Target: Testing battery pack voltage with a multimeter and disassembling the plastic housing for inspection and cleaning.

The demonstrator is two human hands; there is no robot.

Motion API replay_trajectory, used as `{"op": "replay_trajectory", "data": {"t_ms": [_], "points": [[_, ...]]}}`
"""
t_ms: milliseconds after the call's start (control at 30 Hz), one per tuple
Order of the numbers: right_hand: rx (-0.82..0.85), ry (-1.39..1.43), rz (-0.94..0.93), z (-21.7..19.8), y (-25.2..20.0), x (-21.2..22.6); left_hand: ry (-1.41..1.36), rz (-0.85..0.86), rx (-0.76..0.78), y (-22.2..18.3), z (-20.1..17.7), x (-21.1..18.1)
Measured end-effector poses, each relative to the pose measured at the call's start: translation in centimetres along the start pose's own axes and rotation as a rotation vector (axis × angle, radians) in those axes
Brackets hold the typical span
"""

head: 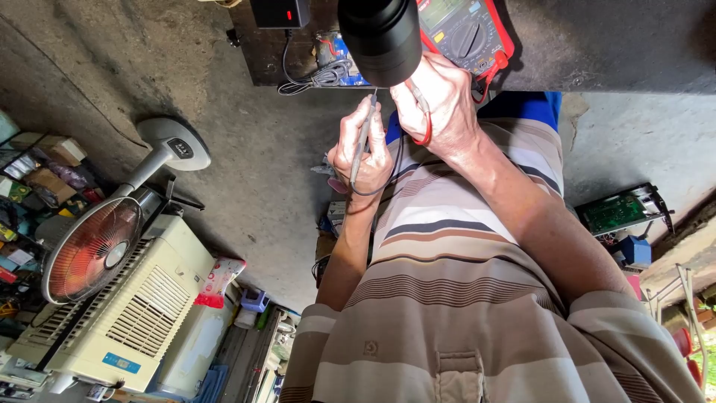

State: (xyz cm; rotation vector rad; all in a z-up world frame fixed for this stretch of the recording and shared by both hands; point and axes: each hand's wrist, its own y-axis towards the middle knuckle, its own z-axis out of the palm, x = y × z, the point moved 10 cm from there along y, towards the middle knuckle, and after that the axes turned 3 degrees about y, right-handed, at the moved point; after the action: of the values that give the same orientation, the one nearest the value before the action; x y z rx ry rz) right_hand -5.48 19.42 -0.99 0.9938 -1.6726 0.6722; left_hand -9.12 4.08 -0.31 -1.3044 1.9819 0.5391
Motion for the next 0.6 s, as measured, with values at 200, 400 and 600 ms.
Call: {"op": "replay_trajectory", "data": {"t_ms": [200, 400, 600], "points": [[-0.002, 0.012, 0.010, 0.2, 0.0, -0.2, 0.031, -0.011, 0.002, 0.3, -0.2, -0.1], [-0.001, 0.000, 0.046, 0.4, -0.1, -0.6, 0.023, -0.048, -0.010, 0.4, -0.3, 0.1], [0.006, -0.006, 0.061, 0.6, -0.5, -1.3, -0.111, -0.128, -0.015, 0.8, -0.2, 1.6]]}}
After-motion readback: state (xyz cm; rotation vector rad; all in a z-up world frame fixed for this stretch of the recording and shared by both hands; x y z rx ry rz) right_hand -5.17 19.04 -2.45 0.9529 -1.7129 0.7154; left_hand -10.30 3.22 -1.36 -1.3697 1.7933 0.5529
